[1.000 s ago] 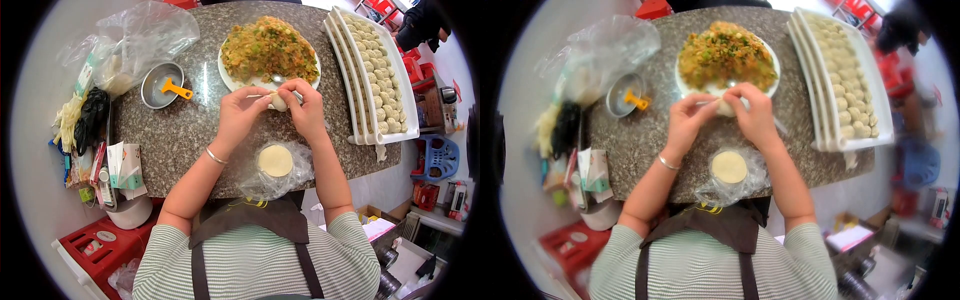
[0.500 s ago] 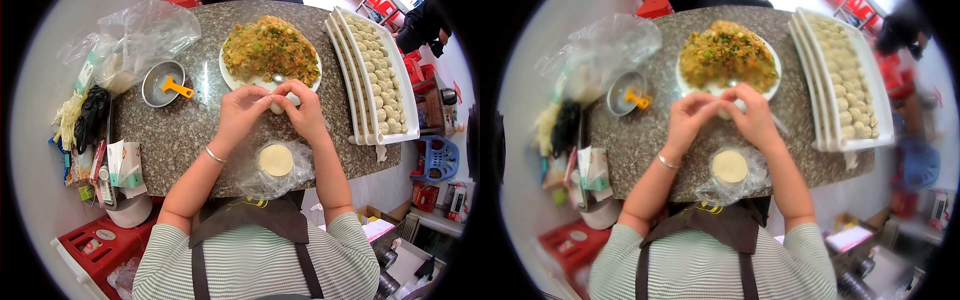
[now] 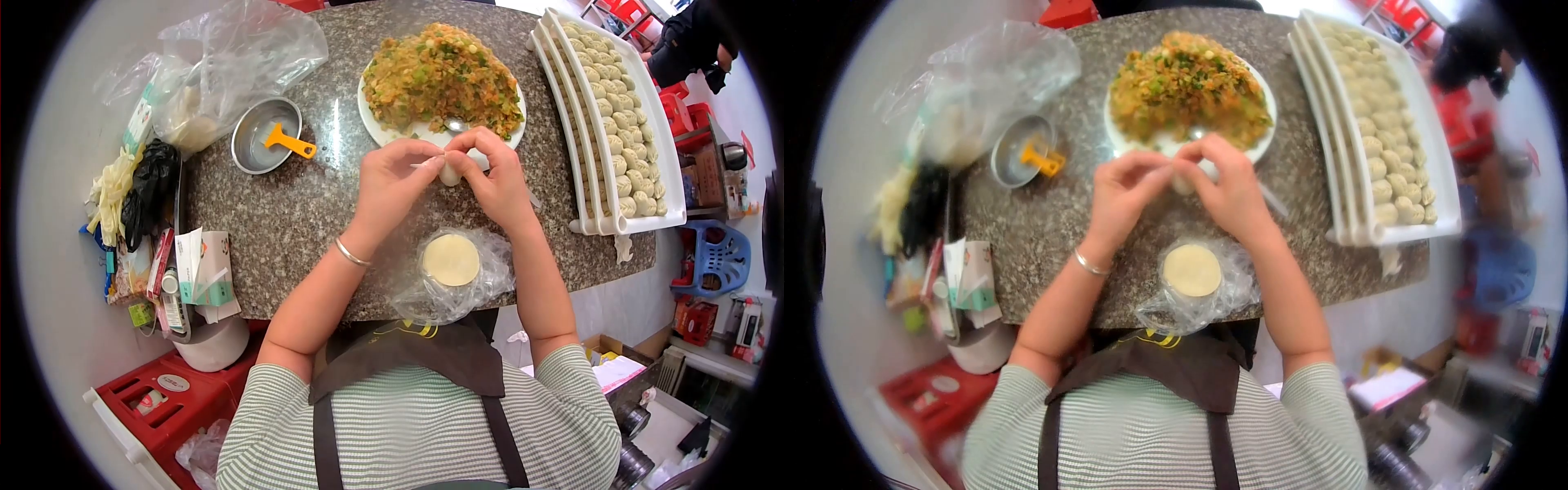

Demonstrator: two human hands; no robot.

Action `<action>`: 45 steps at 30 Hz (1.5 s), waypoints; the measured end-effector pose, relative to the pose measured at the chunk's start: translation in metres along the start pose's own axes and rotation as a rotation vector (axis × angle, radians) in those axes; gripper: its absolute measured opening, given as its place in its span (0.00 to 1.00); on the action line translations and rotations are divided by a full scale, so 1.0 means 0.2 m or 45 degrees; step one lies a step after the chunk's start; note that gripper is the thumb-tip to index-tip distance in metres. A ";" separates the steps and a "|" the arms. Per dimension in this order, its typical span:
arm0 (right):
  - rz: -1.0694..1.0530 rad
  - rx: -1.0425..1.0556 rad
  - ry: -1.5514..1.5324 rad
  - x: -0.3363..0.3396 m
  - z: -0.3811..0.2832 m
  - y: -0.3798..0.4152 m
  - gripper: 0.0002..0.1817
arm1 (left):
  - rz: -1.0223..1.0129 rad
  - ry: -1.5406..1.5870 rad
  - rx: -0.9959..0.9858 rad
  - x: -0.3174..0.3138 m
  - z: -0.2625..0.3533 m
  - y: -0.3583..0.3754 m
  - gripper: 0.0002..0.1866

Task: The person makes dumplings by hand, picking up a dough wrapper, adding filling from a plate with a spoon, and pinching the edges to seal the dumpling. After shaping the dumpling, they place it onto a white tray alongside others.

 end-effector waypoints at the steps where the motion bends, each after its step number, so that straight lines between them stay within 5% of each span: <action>1: -0.021 0.026 -0.005 -0.01 -0.01 0.00 0.05 | 0.018 0.001 -0.026 0.00 0.01 0.00 0.07; 5: 0.069 -0.005 -0.058 -0.01 0.03 0.02 0.05 | 0.041 0.148 -0.058 -0.02 0.01 0.01 0.08; 7: 0.147 -0.029 -0.146 -0.01 0.05 0.02 0.06 | -0.059 0.607 0.390 -0.05 -0.14 0.00 0.06; 14: 0.094 -0.013 -0.011 -0.02 0.01 0.02 0.07 | -0.160 0.639 0.380 -0.07 -0.14 0.00 0.07; 20: 0.100 0.047 0.044 -0.04 -0.01 0.02 0.06 | -0.061 0.442 0.116 -0.03 -0.10 0.01 0.09; 26: 0.194 0.034 0.046 0.02 0.00 0.02 0.05 | -0.162 0.415 0.229 -0.08 -0.06 0.01 0.10; 31: 0.343 -0.253 -0.428 0.08 0.11 0.02 0.08 | -0.389 0.760 0.513 -0.13 -0.07 0.03 0.17; 40: 0.135 -0.128 -0.483 0.11 0.17 0.02 0.13 | -0.420 0.765 0.587 -0.13 -0.09 0.04 0.20; 43: -0.073 -0.051 -0.086 0.12 -0.06 -0.02 0.29 | -0.325 0.620 0.546 -0.12 -0.09 0.03 0.21; 45: -0.318 0.186 0.171 0.09 -0.22 0.00 0.26 | -0.372 0.621 0.531 -0.15 -0.11 0.04 0.23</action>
Point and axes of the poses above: each hand's wrist, its own y-axis away from the middle knuckle, its own x-axis out of the back of the hand, z = x × y, the point moved 8 cm from there along -y, towards the middle knuckle, and after that the axes turned 10 degrees about x, right-handed, at the moved point
